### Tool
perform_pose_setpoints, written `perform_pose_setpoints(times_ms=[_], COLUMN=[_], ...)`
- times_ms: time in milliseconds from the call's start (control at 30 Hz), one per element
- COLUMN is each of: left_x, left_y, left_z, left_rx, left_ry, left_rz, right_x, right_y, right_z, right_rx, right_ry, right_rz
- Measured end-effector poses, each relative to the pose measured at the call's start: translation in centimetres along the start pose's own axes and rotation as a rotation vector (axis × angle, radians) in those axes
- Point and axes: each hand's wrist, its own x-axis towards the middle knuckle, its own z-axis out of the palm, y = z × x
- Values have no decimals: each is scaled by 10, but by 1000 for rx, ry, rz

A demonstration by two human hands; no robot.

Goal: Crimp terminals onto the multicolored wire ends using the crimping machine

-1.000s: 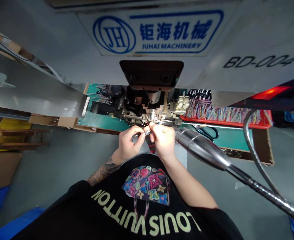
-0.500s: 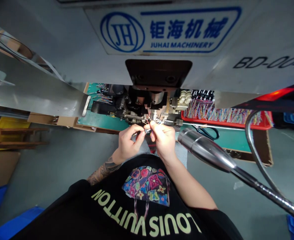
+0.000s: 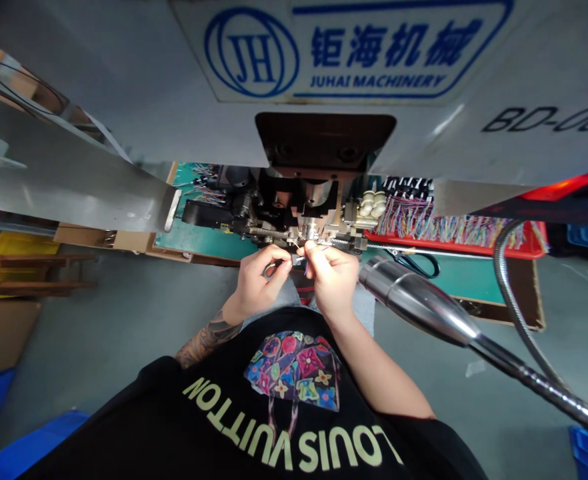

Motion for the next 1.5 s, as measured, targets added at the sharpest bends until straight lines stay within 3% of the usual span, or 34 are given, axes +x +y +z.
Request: perform_pose_setpoints(times_ms=[433,667,967,1167,1333,1500], left_x=[3,3,2,1,2,6], left_y=[-2,-3,-4,-9,-9,-2], left_z=[-3,-3,-2,-4,-9,-8], left_rx=[-66,-1,63,69,-105,-176], left_ry=[-53,-83,-50,-64,-176,-143], left_rz=[-29,-3,16,74,-73,-177], right_x=[1,0,1,2,1,-4], right_y=[1,-1,-4,-2,-2,-6], right_z=[-2,-2,2,-3,-12,-12], right_rx=[-5,-34,-58,-8,59,-124], right_ry=[-25,85,85,-2,-137,-13], right_rz=[-4,-64,-63,55,106,-67])
